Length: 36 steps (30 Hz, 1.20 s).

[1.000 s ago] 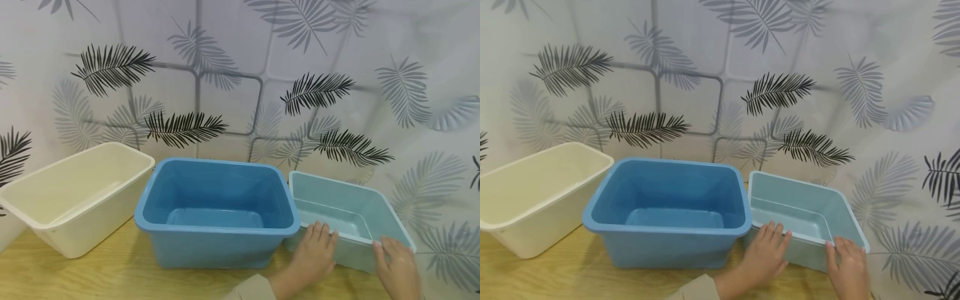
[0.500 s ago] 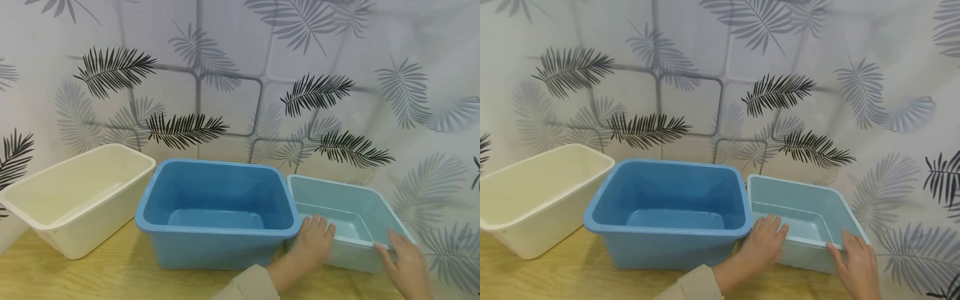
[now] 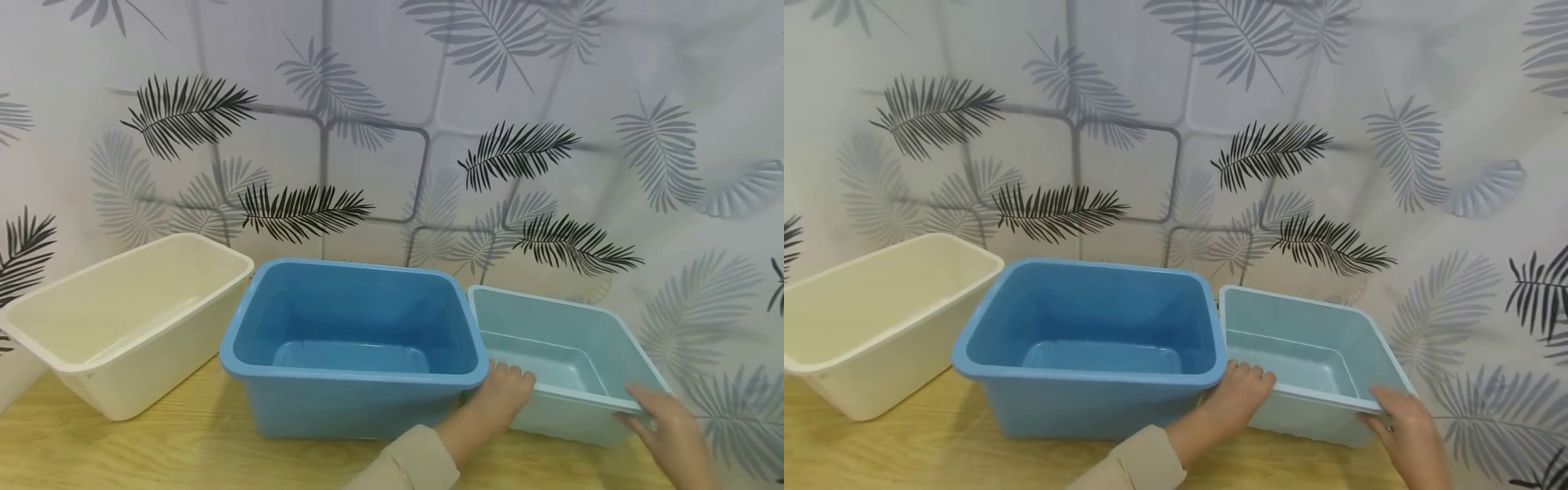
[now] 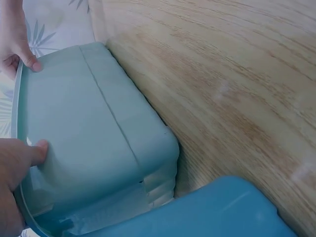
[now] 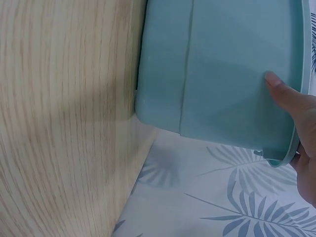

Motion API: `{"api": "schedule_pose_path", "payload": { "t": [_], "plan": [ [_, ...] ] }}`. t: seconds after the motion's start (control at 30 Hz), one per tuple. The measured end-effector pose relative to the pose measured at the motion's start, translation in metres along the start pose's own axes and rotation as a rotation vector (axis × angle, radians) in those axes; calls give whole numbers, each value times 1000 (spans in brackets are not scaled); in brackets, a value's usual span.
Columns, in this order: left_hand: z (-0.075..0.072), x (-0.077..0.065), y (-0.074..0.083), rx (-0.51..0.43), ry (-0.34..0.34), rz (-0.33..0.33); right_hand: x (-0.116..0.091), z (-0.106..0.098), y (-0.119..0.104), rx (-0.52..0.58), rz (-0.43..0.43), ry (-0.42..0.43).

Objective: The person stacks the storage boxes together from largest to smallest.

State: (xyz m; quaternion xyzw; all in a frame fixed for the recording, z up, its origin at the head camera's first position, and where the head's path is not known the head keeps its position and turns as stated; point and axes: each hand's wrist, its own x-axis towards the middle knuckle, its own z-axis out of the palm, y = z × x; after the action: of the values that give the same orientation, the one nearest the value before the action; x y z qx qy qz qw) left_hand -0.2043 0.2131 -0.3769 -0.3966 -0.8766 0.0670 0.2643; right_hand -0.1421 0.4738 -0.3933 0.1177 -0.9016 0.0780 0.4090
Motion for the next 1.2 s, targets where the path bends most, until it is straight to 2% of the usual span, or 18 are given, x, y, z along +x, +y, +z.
{"api": "schedule_pose_path", "payload": {
  "t": [0.17,0.27,0.33,0.5,0.7,0.87,1.03,1.2],
  "plan": [
    [-6,6,2,-85,-75,-20,-1,-6,-1,-80,19,-9],
    [-8,8,3,-123,-83,-38,-2,-9,-2,-105,29,-28],
    [-8,8,3,-126,-67,-46,-3,-9,-2,-117,24,-19],
    [-11,6,5,-88,23,-56,-3,-10,-1,-135,30,19],
    [-17,8,6,-50,77,-45,-1,-16,0,-139,50,-7],
    [-23,12,6,-43,93,-49,4,-24,0,-150,60,-13],
    [-29,14,5,-46,58,-72,9,-32,-2,-140,99,-51],
    [-35,14,4,-54,40,-76,13,-36,-3,-132,95,-51]
  ]
}}
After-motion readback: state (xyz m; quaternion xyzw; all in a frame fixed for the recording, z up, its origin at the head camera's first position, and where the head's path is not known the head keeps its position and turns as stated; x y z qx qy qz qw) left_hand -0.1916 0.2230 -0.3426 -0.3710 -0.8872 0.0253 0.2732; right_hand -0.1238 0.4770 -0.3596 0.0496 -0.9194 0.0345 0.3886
